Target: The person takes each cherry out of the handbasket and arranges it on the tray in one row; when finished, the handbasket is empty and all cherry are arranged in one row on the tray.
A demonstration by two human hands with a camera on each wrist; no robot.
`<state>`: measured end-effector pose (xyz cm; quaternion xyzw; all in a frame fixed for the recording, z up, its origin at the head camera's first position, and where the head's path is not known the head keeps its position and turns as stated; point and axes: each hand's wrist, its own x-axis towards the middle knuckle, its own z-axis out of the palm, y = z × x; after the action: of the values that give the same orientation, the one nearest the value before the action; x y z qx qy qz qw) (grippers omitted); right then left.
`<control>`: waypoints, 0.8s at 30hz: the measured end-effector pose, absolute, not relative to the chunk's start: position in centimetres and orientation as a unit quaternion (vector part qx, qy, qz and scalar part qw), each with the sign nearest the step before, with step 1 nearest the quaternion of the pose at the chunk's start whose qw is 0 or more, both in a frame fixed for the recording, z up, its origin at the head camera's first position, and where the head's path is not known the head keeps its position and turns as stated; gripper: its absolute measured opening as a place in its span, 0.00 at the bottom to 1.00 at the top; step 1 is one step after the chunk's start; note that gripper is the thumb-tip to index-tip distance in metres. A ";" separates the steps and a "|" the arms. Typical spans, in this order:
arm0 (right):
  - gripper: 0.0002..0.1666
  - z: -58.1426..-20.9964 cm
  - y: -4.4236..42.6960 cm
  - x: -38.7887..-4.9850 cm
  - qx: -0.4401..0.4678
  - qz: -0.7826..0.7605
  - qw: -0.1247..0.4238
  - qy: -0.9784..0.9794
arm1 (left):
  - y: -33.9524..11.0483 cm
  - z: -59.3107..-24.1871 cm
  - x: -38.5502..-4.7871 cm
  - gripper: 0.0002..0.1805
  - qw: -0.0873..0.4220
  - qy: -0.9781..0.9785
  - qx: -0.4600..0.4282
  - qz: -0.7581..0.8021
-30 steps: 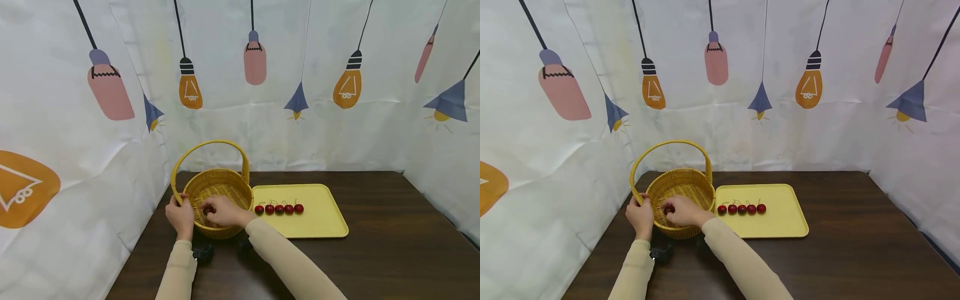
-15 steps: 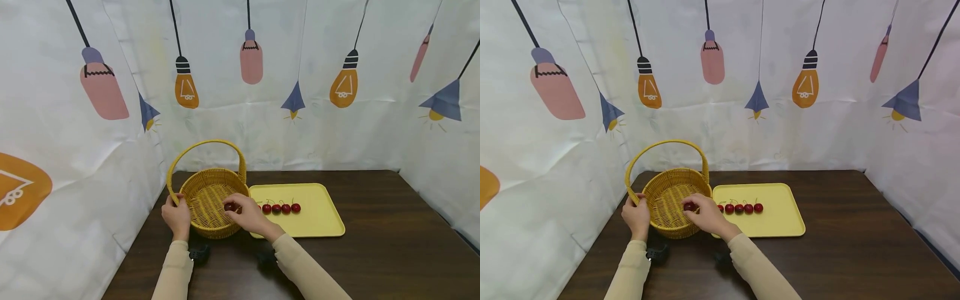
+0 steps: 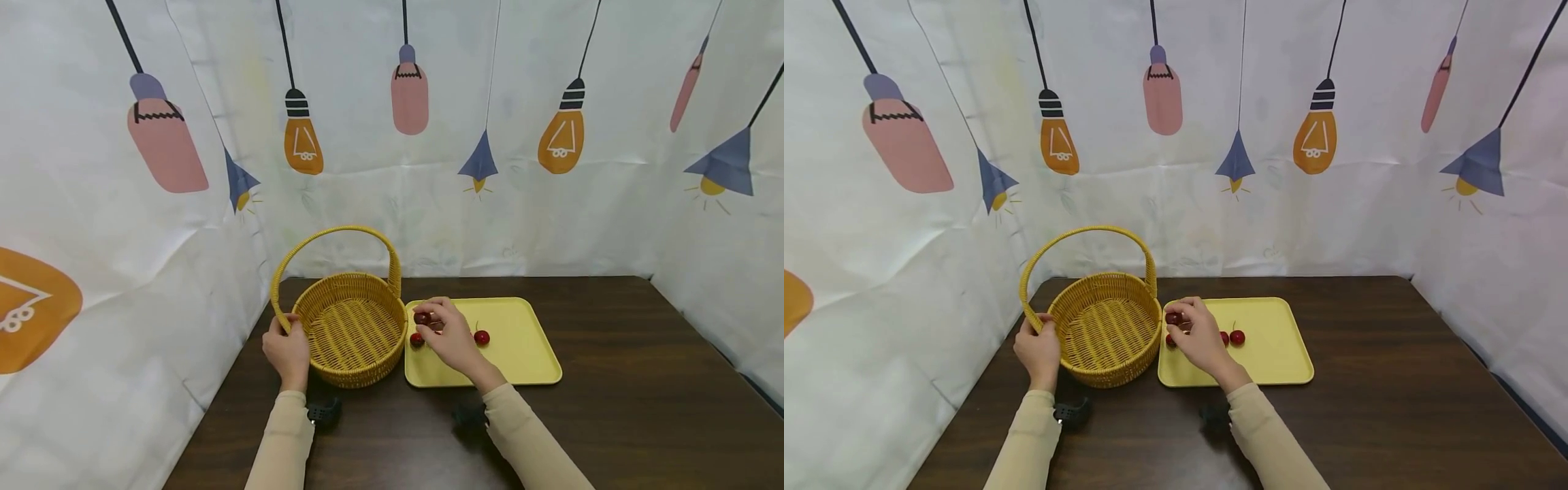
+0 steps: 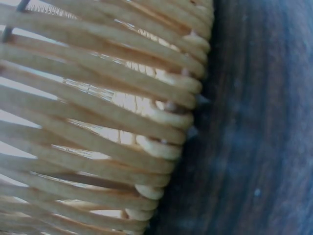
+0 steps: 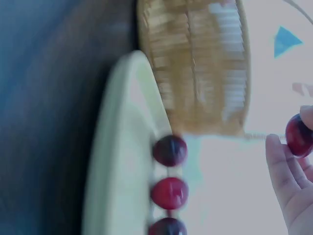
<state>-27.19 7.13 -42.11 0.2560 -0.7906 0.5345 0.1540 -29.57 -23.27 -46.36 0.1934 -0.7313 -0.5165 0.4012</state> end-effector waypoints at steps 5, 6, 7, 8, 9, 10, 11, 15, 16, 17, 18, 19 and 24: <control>0.17 -43.0 10.7 -29.0 0.211 0.516 0.157 -0.815 | -23.3 -46.4 -29.6 0.08 0.400 -0.734 0.194 -0.513; 0.18 -43.1 11.4 -29.2 0.202 0.514 0.155 -0.819 | -23.3 -46.4 -29.6 0.08 0.400 -0.735 0.194 -0.513; 0.19 -43.1 12.1 -29.4 0.192 0.511 0.154 -0.824 | -23.3 -46.4 -29.6 0.08 0.400 -0.734 0.194 -0.513; 0.20 -43.1 12.8 -29.6 0.182 0.505 0.155 -0.829 | -23.3 -46.4 -29.6 0.08 0.400 -0.734 0.194 -0.513; 0.20 -43.2 13.4 -29.7 0.172 0.501 0.154 -0.834 | -23.3 -46.4 -29.7 0.08 0.401 -0.734 0.193 -0.513; 0.21 -43.3 14.1 -29.9 0.164 0.495 0.154 -0.839 | -23.3 -46.4 -29.7 0.08 0.401 -0.734 0.193 -0.513; 0.22 -43.3 14.7 -29.9 0.156 0.492 0.154 -0.842 | -23.3 -46.4 -29.7 0.08 0.402 -0.734 0.193 -0.513; 0.22 -43.2 16.9 -30.2 0.131 0.490 0.149 -0.849 | -23.4 -46.4 -29.7 0.08 0.402 -0.732 0.196 -0.515; 0.22 -43.2 17.5 -30.2 0.124 0.489 0.146 -0.851 | -23.4 -46.4 -29.8 0.08 0.400 -0.732 0.197 -0.515; 0.21 -43.2 18.1 -30.1 0.116 0.485 0.141 -0.855 | -23.4 -46.4 -29.8 0.08 0.399 -0.731 0.197 -0.517; 0.21 -43.3 18.7 -30.1 0.109 0.478 0.135 -0.861 | -23.4 -46.4 -29.8 0.09 0.398 -0.731 0.196 -0.519; 0.20 -43.4 19.3 -30.1 0.101 0.471 0.126 -0.867 | -23.4 -46.4 -29.8 0.08 0.396 -0.731 0.197 -0.520; 0.21 -44.0 21.8 -29.9 0.077 0.438 0.076 -0.892 | -23.3 -46.5 -29.8 0.08 0.396 -0.729 0.196 -0.523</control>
<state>-29.85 21.79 -44.03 0.0770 -0.8924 0.4381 0.0762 -29.76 -23.35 -46.46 0.1960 -0.7286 -0.5232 0.3962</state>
